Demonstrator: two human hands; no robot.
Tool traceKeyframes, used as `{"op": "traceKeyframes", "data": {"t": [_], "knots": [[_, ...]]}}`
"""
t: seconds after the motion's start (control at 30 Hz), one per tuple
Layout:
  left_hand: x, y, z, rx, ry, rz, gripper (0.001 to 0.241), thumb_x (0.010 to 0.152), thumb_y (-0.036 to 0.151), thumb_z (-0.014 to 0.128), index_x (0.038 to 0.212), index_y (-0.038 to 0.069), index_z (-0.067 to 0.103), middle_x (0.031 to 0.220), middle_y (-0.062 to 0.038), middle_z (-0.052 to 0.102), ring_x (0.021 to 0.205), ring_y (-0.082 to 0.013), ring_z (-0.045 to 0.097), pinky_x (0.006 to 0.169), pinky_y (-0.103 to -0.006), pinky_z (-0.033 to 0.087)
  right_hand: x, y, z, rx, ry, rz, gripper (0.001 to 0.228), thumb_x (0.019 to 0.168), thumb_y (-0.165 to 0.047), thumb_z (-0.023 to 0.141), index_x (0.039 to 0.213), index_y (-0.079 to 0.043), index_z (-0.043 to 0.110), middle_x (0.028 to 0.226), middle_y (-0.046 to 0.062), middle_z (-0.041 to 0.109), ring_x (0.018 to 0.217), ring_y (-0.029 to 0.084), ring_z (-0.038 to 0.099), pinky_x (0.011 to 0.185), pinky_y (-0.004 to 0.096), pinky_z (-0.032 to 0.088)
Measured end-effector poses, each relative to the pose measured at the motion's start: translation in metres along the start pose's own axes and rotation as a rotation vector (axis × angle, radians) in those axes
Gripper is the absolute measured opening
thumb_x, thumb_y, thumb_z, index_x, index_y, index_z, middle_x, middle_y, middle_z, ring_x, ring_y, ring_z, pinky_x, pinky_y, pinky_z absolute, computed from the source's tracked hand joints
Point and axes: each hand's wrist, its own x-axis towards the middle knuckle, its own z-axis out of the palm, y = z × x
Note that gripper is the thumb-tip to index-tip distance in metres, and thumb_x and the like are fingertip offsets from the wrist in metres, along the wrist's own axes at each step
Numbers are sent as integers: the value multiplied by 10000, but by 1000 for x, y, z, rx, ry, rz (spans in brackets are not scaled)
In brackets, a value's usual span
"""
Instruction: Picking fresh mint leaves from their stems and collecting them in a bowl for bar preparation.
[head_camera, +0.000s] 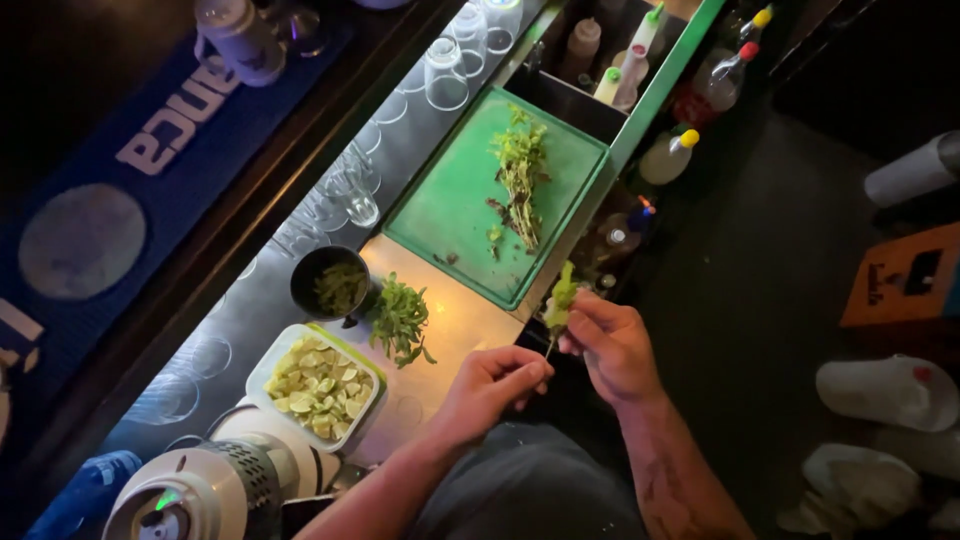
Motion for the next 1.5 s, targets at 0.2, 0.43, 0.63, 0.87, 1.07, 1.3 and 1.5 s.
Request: {"op": "traceKeyframes", "data": {"t": [0.2, 0.43, 0.63, 0.87, 1.07, 1.3, 1.5], "knots": [[-1, 3, 3, 87, -74, 28, 114, 810, 85, 617, 846, 6, 689, 693, -101, 645, 522, -72, 514, 475, -181, 401, -9, 4, -3, -17, 17, 37, 55, 746, 91, 596, 729, 75, 646, 527, 122, 488, 400, 162, 498, 369, 225, 403], [4, 21, 7, 362, 200, 326, 279, 716, 125, 754, 985, 97, 686, 801, -30, 634, 572, -61, 532, 491, -147, 435, -16, -7, 4, -34, 102, 120, 22, 739, 90, 619, 755, 87, 633, 503, 182, 554, 376, 192, 573, 325, 204, 385], [18, 10, 6, 228, 257, 177, 138, 730, 145, 745, 855, 93, 716, 648, -23, 598, 534, -47, 482, 494, -158, 455, -16, -5, 4, -53, 70, 101, 49, 739, 83, 640, 780, 103, 623, 530, 203, 584, 396, 206, 599, 324, 210, 416], [10, 12, 2, 567, 335, 699, 130, 701, 127, 763, 814, 186, 740, 706, 27, 670, 517, -94, 588, 449, -186, 482, -20, 4, -3, 143, 71, 188, 40, 800, 59, 577, 809, 82, 609, 579, 224, 589, 446, 264, 617, 367, 254, 488], [2, 26, -4, 894, 406, 1299, 41, 768, 125, 688, 767, 155, 716, 728, 5, 612, 550, -142, 531, 518, -256, 486, -20, 4, 5, 235, 46, 325, 84, 828, 6, 544, 845, 68, 598, 620, 231, 601, 488, 287, 647, 409, 298, 536], [8, 38, -16, 1133, 453, 1700, 111, 768, 53, 704, 800, 159, 690, 718, -26, 573, 548, -145, 459, 512, -211, 435, -22, -5, 17, 253, -27, 291, 53, 832, 6, 537, 861, 41, 565, 679, 226, 616, 530, 286, 645, 451, 306, 555], [8, 45, -16, 1146, 452, 1786, 177, 713, 7, 742, 790, 146, 665, 700, -33, 555, 528, -157, 422, 505, -214, 422, -28, -1, 16, 223, -93, 219, 100, 799, 32, 569, 863, 109, 567, 663, 247, 605, 523, 311, 652, 459, 355, 568]]}}
